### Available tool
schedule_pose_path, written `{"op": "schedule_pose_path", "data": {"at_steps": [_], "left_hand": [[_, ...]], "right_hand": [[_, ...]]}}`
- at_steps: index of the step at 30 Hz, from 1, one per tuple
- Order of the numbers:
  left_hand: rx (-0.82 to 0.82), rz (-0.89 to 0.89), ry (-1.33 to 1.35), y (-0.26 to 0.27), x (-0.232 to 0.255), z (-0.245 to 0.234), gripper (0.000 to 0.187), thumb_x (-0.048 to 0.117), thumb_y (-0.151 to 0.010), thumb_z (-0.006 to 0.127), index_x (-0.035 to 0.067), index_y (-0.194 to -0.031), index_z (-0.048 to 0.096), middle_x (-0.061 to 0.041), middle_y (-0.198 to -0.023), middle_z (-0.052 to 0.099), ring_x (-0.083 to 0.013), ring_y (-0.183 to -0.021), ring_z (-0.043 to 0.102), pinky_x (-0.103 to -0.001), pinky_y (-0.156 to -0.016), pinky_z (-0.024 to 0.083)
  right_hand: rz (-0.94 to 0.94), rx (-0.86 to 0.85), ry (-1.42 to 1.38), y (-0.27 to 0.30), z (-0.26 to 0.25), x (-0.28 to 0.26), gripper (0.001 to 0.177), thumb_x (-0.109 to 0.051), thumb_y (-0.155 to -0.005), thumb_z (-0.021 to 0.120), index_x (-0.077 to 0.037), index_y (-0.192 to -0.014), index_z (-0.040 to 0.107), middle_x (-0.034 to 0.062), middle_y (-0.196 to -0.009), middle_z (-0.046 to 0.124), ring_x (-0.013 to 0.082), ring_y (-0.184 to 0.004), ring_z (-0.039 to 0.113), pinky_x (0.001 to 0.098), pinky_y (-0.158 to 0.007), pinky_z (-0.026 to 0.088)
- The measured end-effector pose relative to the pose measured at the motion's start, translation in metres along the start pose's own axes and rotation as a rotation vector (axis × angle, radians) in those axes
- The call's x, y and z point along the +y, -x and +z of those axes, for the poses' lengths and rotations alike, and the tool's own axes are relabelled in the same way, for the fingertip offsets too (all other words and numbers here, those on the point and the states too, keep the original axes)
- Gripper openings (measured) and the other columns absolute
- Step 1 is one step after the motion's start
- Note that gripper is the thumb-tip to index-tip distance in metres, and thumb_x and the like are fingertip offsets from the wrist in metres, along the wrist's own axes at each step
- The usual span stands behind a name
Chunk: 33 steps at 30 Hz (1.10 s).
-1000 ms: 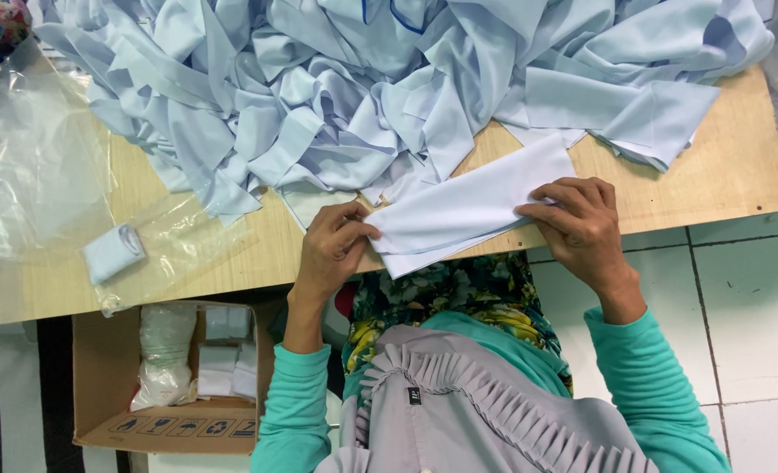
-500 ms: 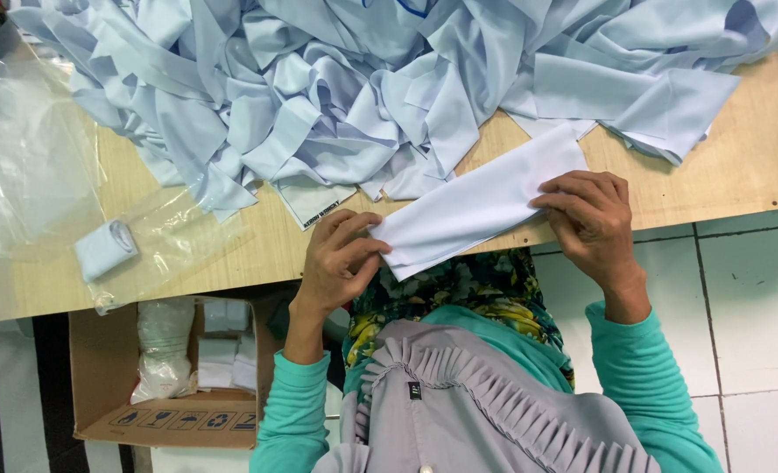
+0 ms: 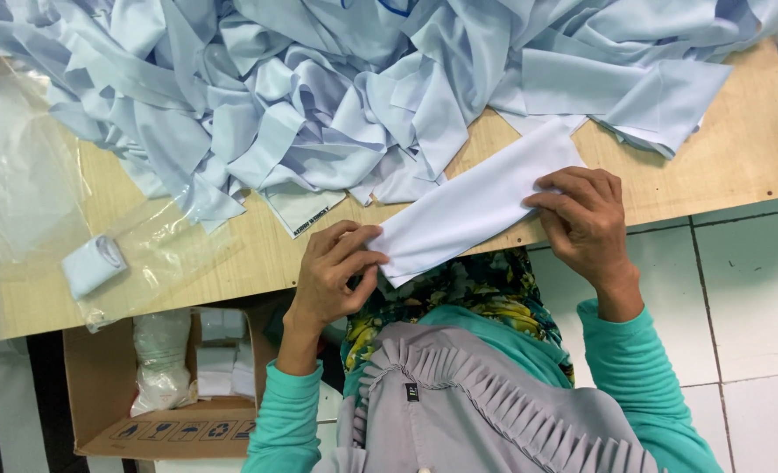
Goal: The person folds light blue fabric pieces on a wooden table, rolling each into a compact bundle and placing it into a clear plastic bag. The process is repeated for multiple items, with finished packages set aside on the table.
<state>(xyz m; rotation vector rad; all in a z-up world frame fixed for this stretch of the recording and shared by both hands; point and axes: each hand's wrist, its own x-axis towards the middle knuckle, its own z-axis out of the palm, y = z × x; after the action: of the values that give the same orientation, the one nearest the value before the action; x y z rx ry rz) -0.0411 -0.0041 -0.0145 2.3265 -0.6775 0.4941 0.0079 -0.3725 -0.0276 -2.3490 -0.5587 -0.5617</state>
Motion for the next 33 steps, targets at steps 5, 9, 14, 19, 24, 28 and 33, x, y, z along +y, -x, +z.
{"op": "schedule_pose_path", "data": {"at_steps": [5, 9, 14, 19, 24, 28, 33], "left_hand": [[-0.047, 0.013, -0.026, -0.002, -0.001, -0.002, 0.015, 0.031, -0.094, 0.066, 0.021, -0.09, 0.077, 0.0, -0.121, 0.073, -0.0253, -0.114, 0.061, -0.037, -0.095, 0.048], [-0.034, 0.01, -0.033, -0.002, -0.004, 0.004, 0.015, 0.033, -0.094, 0.071, 0.021, -0.087, 0.076, -0.001, -0.119, 0.073, -0.0264, -0.113, 0.063, -0.038, -0.095, 0.048], [-0.066, -0.014, -0.02, -0.008, -0.002, 0.002, 0.014, 0.031, -0.091, 0.075, 0.018, -0.087, 0.075, -0.003, -0.117, 0.073, -0.0277, -0.114, 0.063, -0.04, -0.092, 0.049], [-0.092, -0.039, 0.0, -0.012, 0.0, 0.0, 0.013, 0.03, -0.091, 0.077, 0.019, -0.098, 0.075, -0.005, -0.119, 0.071, -0.0291, -0.116, 0.063, -0.04, -0.092, 0.049], [-0.172, -0.13, 0.102, -0.027, 0.012, -0.011, 0.014, 0.022, -0.094, 0.072, 0.015, -0.106, 0.075, -0.013, -0.123, 0.068, -0.0361, -0.117, 0.062, -0.046, -0.09, 0.051], [-0.17, -0.054, 0.136, -0.053, 0.017, -0.011, 0.013, 0.02, -0.093, 0.074, 0.015, -0.106, 0.074, -0.013, -0.124, 0.067, -0.0365, -0.116, 0.062, -0.048, -0.093, 0.051], [-0.166, -0.053, 0.304, -0.088, 0.034, 0.021, 0.017, 0.008, -0.095, 0.069, 0.013, -0.111, 0.074, -0.015, -0.119, 0.068, -0.0371, -0.11, 0.068, -0.046, -0.094, 0.055]], "right_hand": [[-0.013, 0.018, -0.009, 0.0, 0.0, 0.002, 0.019, -0.001, -0.09, 0.077, -0.018, -0.098, 0.081, 0.0025, -0.111, 0.075, 0.0239, -0.114, 0.065, 0.0401, -0.109, 0.042], [-0.043, 0.036, -0.011, 0.0, -0.002, 0.0, 0.025, 0.003, -0.09, 0.07, -0.018, -0.098, 0.082, 0.0042, -0.111, 0.074, 0.0252, -0.111, 0.064, 0.0406, -0.108, 0.042], [-0.074, 0.043, 0.112, 0.006, -0.005, -0.007, 0.027, -0.006, -0.089, 0.064, -0.021, -0.102, 0.082, 0.0032, -0.12, 0.075, 0.0255, -0.118, 0.062, 0.0437, -0.107, 0.038], [-0.124, 0.091, 0.265, 0.02, -0.001, -0.01, 0.029, -0.026, -0.098, 0.059, -0.026, -0.117, 0.081, 0.0032, -0.134, 0.073, 0.0252, -0.129, 0.059, 0.0457, -0.11, 0.033], [-0.127, 0.118, 0.293, 0.031, 0.006, -0.008, 0.039, -0.046, -0.105, 0.056, -0.026, -0.131, 0.076, 0.0046, -0.14, 0.07, 0.0272, -0.132, 0.059, 0.0492, -0.114, 0.03], [-0.119, 0.144, 0.289, 0.031, 0.008, -0.007, 0.039, -0.048, -0.104, 0.056, -0.026, -0.129, 0.077, 0.0037, -0.139, 0.071, 0.0255, -0.132, 0.06, 0.0484, -0.115, 0.029], [-0.108, 0.139, 0.245, 0.03, 0.005, -0.011, 0.038, -0.044, -0.104, 0.06, -0.022, -0.129, 0.077, 0.0083, -0.138, 0.07, 0.0289, -0.129, 0.06, 0.0502, -0.113, 0.029]]}}
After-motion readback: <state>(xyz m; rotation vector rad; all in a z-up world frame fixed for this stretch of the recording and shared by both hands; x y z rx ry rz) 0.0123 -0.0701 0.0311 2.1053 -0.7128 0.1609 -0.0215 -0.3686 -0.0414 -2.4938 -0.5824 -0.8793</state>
